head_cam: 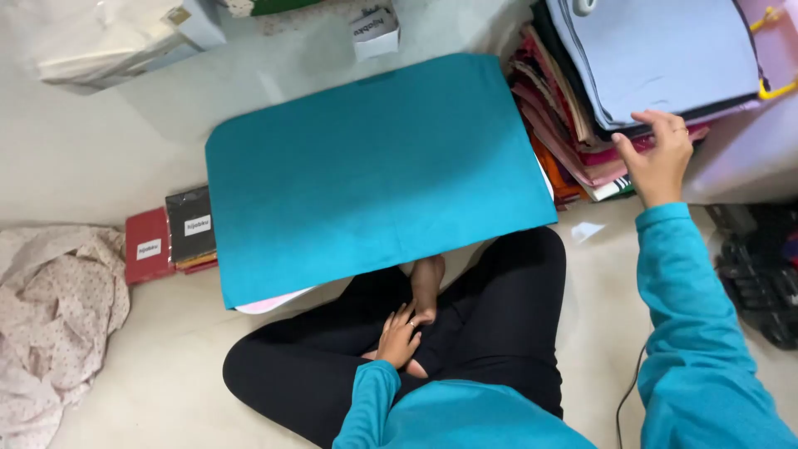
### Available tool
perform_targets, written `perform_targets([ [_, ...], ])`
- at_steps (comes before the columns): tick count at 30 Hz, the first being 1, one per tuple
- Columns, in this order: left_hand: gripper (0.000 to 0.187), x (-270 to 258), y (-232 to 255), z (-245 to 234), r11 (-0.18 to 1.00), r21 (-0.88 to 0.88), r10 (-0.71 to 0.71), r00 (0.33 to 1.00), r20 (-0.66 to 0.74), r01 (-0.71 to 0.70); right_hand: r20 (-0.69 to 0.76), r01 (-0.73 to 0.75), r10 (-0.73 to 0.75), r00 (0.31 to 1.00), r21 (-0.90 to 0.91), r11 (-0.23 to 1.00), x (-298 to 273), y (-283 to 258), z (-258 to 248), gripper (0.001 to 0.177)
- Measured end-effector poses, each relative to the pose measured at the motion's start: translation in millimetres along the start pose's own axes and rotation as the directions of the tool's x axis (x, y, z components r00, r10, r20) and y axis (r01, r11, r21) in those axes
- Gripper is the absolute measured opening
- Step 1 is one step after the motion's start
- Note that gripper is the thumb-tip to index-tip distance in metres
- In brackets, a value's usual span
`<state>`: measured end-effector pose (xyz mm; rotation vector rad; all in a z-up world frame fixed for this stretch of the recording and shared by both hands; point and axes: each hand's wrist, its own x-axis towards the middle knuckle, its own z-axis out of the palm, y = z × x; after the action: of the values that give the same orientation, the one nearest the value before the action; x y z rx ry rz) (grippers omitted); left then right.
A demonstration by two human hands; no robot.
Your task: A person cleans a piece of light blue fabric with a lint roller and then folds it neatly on a teal mat.
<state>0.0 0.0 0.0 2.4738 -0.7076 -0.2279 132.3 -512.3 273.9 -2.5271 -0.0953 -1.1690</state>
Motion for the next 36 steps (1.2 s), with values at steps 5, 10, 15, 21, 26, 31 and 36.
perform_targets([
  [5,0.047,-6.4,-1.6,-0.4,0.999,-0.024,-0.047,0.998,0.029,0.047,0.095,-0.049,0.050,0.994,-0.012,0.999,4.5,19.5,30.1,0.029],
  [10,0.041,-7.3,-2.1,-2.5,0.996,-0.065,-0.061,0.998,0.027,0.063,0.084,-0.141,0.136,0.987,0.056,0.988,2.2,33.4,40.2,0.012],
  [15,0.038,-6.0,0.2,-6.2,0.992,-0.084,-0.085,0.995,0.044,0.089,0.137,-0.247,0.230,0.963,0.119,0.962,3.7,40.0,36.6,0.014],
  [21,0.034,-6.4,-1.7,-5.6,0.992,-0.095,-0.081,0.996,0.035,0.084,0.225,-0.550,0.509,0.831,0.193,0.813,18.1,44.4,34.9,0.008],
  [26,0.033,-6.4,-4.3,-4.2,0.992,-0.103,-0.069,0.998,0.015,0.070,0.283,-0.445,0.402,0.871,0.106,0.889,25.4,27.5,24.1,0.014],
  [31,0.031,-7.8,-5.7,-3.1,0.991,-0.110,-0.075,0.997,0.022,0.077,0.275,-0.372,0.364,0.890,-0.023,0.928,25.4,52.7,32.4,0.010],
  [36,0.029,-7.7,-6.3,-4.0,0.989,-0.131,-0.067,0.998,0.004,0.066,0.003,-0.380,0.392,0.920,0.258,0.888,34.1,109.8,42.4,0.010],
])
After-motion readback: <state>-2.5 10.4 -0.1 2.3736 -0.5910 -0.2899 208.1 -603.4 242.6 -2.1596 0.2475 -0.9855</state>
